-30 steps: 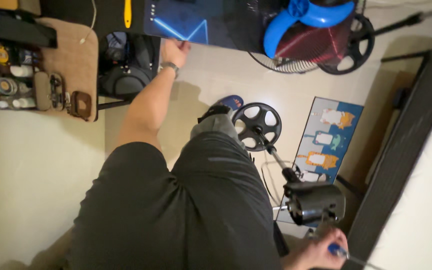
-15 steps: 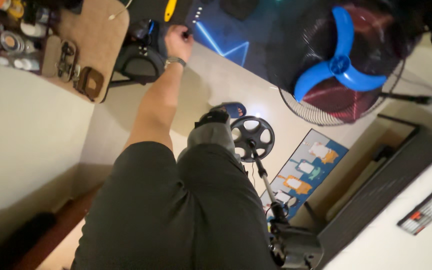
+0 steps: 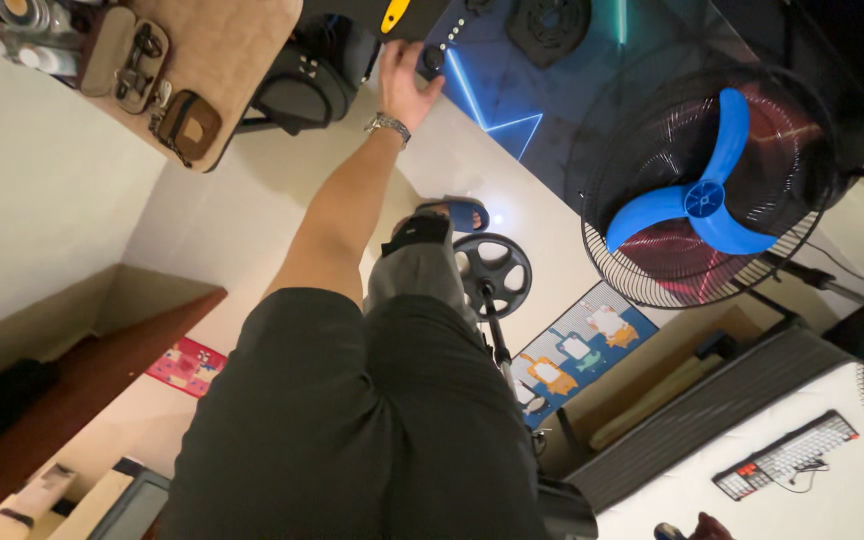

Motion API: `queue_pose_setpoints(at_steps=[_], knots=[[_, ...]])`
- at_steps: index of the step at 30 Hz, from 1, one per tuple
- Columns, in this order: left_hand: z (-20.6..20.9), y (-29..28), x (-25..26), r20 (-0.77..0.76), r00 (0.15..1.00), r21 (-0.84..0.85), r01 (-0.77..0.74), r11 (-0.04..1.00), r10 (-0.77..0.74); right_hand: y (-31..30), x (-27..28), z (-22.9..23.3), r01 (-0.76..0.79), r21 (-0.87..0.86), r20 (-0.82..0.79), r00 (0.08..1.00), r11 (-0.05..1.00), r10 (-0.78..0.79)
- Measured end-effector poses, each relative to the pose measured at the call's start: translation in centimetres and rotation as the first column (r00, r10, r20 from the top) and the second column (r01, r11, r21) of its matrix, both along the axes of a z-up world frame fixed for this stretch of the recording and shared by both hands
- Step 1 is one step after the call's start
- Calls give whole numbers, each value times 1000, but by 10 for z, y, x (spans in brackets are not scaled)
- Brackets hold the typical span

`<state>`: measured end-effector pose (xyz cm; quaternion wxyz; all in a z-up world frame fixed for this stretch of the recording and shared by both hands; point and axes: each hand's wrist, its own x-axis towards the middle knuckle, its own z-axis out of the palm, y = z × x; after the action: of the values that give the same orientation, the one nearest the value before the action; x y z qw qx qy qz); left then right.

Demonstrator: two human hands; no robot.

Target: The person uses a screwdriver to remove screws from a black plastic housing, then picks up a brush and cleans the housing. The person handles the housing and a fan motor assembly, placing parts on a nearby table.

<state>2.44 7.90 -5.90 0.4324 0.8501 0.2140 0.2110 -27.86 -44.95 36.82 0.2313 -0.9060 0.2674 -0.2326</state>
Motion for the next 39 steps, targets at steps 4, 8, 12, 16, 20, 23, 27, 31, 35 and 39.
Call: queue_pose_setpoints(at_steps=[4,8,12,16,20,23,27,31,35,39], knots=[[-8,-2,-1,10,1000,23,9,1000,-9,-15,8,-13,-27,-11,-11,1000,1000,27],[-19,-5,-1,0,1000,34,-27,999,27,-13,12,3,-42,-22,-16,999,999,41],[-7,-5,-1,32,999,-4,-42,999,42,-20,14,-4,-47,-33,-20,999,998,46],[11,-5,4,18,998,-4,-56,998,56,-26,11,5,-45,-43,-26,999,998,44],[15,-7,3,-13,998,72,-60,996,61,-30,3,13,-41,-53,-41,998,998,39],[20,-18,-3,-120,992,99,54,994,-42,-28,0,10,-38,-49,-41,999,998,36],[18,-56,19,-128,983,-26,127,992,-129,-29,-4,3,-25,-36,-36,999,999,24],[21,-74,51,-303,947,-42,97,994,-105,-29,-9,-1,-12,-34,-47,999,999,10],[34,-85,67,-479,875,-43,53,998,-67,-28,-16,-6,9,-35,-65,998,999,-11],[42,-84,71,-494,866,-25,66,997,-70,-27,-21,-8,27,-56,-84,996,998,-32]])
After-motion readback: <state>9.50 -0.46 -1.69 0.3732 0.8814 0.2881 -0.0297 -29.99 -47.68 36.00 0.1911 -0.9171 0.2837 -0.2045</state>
